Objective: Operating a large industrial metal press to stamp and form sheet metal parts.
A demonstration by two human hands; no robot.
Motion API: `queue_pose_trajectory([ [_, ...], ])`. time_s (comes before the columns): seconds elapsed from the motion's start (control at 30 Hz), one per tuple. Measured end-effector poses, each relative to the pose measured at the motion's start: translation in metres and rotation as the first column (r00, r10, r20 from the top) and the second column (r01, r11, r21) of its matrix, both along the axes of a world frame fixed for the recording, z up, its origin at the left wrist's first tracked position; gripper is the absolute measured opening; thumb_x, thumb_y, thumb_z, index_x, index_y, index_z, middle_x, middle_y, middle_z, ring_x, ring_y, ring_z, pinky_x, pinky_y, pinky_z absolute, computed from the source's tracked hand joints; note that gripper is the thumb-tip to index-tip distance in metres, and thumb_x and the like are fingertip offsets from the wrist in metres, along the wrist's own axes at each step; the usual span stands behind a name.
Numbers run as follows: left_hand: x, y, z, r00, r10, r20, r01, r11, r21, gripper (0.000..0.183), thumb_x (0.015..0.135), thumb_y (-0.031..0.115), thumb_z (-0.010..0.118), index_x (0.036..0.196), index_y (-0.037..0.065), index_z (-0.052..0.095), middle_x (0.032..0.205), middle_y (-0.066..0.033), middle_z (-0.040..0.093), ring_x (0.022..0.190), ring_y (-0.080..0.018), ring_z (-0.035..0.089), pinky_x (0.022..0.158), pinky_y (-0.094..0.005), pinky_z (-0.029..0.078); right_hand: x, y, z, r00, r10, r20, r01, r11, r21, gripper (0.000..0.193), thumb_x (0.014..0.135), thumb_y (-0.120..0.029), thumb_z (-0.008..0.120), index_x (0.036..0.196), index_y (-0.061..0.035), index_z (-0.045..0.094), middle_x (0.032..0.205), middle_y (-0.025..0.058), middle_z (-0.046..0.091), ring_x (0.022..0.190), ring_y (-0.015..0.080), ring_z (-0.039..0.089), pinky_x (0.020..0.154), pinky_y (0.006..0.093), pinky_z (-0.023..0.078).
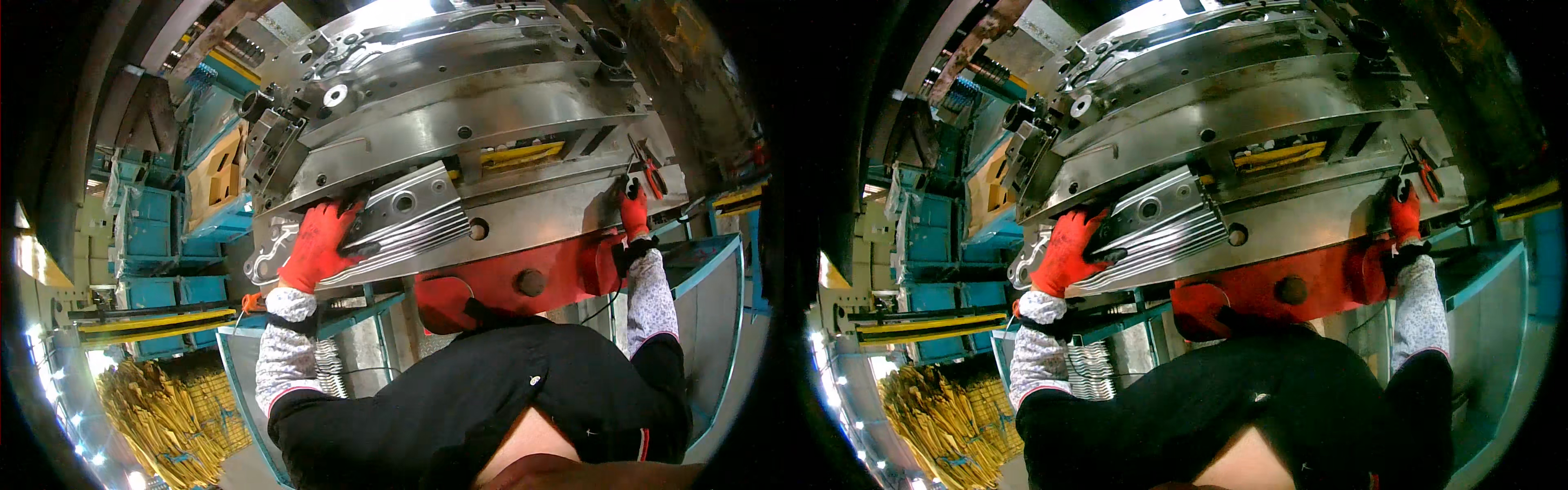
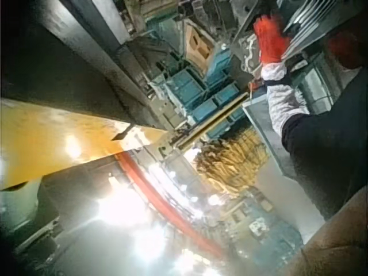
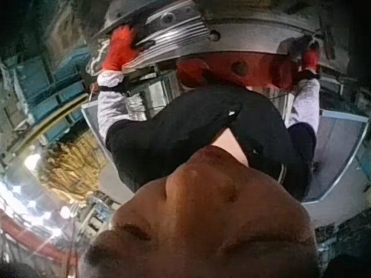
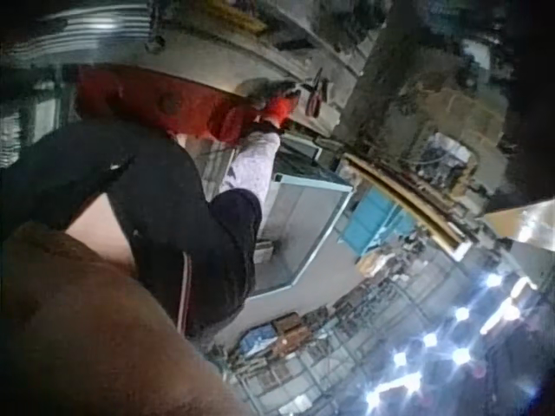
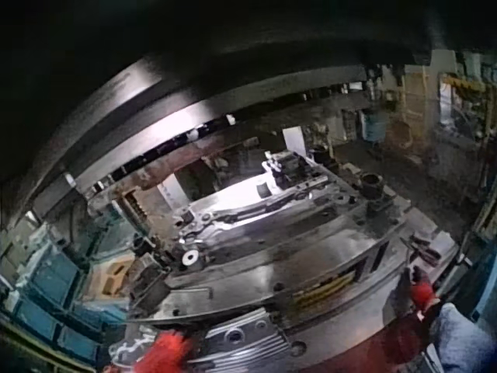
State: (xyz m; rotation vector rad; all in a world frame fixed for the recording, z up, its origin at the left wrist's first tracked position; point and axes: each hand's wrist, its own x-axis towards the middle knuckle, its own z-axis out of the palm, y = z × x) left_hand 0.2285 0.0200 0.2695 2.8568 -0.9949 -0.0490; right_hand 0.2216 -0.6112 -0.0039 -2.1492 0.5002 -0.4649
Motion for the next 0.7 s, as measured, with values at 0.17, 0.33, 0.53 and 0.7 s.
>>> queue_pose_trajectory([
  [0.17, 0.016, 0.007, -0.03, 0.998, 0.054, -0.011, -0.053, 0.994, 0.092, 0.072, 0.069, 0.041, 0.066, 0.131, 0.015, 0.041, 0.128, -0.0179, 0.042, 0.117, -0.0355, 0.039, 0.1, -0.0436, 0.029, -0.007, 0.025, 0.026, 0.994, 0.108, 0.005, -0.103, 0.961, -0.257, 0.059, 0.079, -0.018, 0.062, 0.131, -0.0048, 0.039, 0.122, 0.0218, 0.047, 0.111, 0.0361, 0.046, 0.093, 0.039, 0.038],
  [0.33, 0.018, 0.011, -0.041, 0.99, -0.045, 0.137, 0.034, 0.996, 0.082, 0.07, 0.063, 0.031, 0.07, 0.125, 0.011, 0.046, 0.124, -0.0155, 0.046, 0.112, -0.0329, 0.043, 0.096, -0.0433, 0.033, -0.043, 0.051, 0.064, 0.978, 0.193, 0.074, -0.188, 0.98, -0.07, 0.049, 0.082, -0.006, 0.057, 0.129, -0.0042, 0.043, 0.121, 0.0175, 0.049, 0.112, 0.0274, 0.048, 0.094, 0.034, 0.038],
  [0.53, -0.004, -0.009, -0.01, 0.943, -0.023, 0.333, 0.063, 0.992, -0.108, 0.059, 0.06, 0.028, 0.073, 0.113, 0.007, 0.054, 0.117, -0.0146, 0.05, 0.109, -0.0317, 0.047, 0.095, -0.0446, 0.034, -0.065, 0.087, 0.127, 0.922, 0.366, 0.126, -0.337, 0.919, -0.204, 0.047, 0.081, -0.001, 0.054, 0.127, -0.0037, 0.045, 0.12, 0.0164, 0.051, 0.111, 0.0252, 0.05, 0.093, 0.0321, 0.039],
  [0.7, 0.003, -0.002, 0.002, 0.895, 0.168, 0.414, -0.076, 0.971, -0.228, 0.055, 0.063, 0.017, 0.069, 0.116, 0.007, 0.053, 0.12, -0.0155, 0.05, 0.11, -0.0346, 0.046, 0.094, -0.0444, 0.034, -0.027, 0.191, 0.222, 0.635, 0.759, 0.147, -0.638, 0.622, -0.454, 0.062, 0.067, -0.001, 0.061, 0.127, -0.0054, 0.045, 0.116, 0.018, 0.053, 0.105, 0.0348, 0.05, 0.091, 0.0392, 0.039],
])
